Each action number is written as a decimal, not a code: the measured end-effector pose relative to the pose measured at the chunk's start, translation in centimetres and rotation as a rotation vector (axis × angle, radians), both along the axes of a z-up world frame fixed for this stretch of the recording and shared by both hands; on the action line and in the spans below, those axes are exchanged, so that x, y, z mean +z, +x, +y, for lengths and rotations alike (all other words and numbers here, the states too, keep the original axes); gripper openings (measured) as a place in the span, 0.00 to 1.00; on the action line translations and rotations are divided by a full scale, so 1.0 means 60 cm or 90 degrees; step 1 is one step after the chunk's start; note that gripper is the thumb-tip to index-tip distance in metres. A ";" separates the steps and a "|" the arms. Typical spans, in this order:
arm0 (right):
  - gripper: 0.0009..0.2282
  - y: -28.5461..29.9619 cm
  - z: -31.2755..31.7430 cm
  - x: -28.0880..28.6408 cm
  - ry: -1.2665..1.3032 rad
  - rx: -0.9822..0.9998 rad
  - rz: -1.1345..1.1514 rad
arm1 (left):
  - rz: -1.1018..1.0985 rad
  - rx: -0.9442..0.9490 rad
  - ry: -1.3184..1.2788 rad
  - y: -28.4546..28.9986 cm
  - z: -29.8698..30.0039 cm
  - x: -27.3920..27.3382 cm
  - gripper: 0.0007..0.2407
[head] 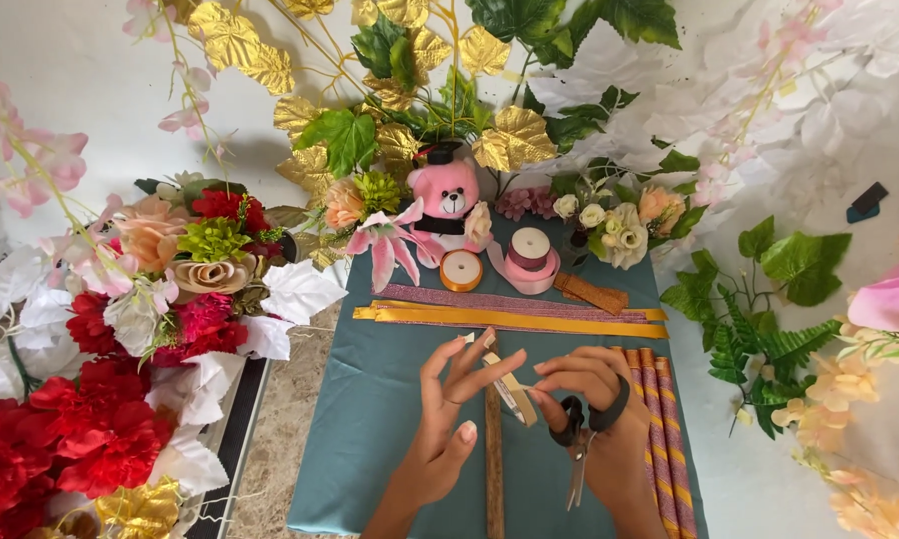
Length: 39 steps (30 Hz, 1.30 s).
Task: Wrapping a yellow ribbon around a wooden stick and securing it with tape.
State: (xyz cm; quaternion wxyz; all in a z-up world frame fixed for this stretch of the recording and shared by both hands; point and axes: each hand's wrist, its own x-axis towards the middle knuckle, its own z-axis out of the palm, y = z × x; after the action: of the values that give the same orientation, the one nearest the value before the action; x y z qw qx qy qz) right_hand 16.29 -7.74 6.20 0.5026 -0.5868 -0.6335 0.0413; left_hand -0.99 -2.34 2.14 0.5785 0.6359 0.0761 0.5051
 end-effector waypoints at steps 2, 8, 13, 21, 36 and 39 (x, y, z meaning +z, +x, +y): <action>0.09 -0.001 0.004 0.000 0.003 -0.006 -0.002 | 0.005 -0.008 -0.010 -0.001 0.000 0.000 0.25; 0.09 -0.006 0.011 0.011 0.015 -0.013 -0.029 | 0.015 -0.010 -0.022 -0.003 -0.001 0.001 0.26; 0.08 -0.003 0.010 0.003 -0.002 -0.030 -0.049 | 0.014 -0.009 -0.024 -0.007 -0.001 0.006 0.26; 0.10 0.000 0.007 -0.003 0.009 -0.033 -0.048 | 0.048 -0.008 -0.023 -0.007 -0.001 0.005 0.27; 0.13 0.064 0.020 -0.018 -0.373 -0.018 0.060 | 0.051 -0.031 -0.082 -0.017 0.046 0.007 0.26; 0.07 0.101 0.024 -0.021 -0.583 -0.002 -0.102 | 0.060 -0.051 -0.082 -0.025 0.064 -0.007 0.25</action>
State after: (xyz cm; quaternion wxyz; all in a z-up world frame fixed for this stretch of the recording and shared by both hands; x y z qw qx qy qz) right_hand 22.37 -6.29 4.95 0.1411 -0.7508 -0.5859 0.2706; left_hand -2.51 1.50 1.70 0.6335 0.6232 0.1102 0.4452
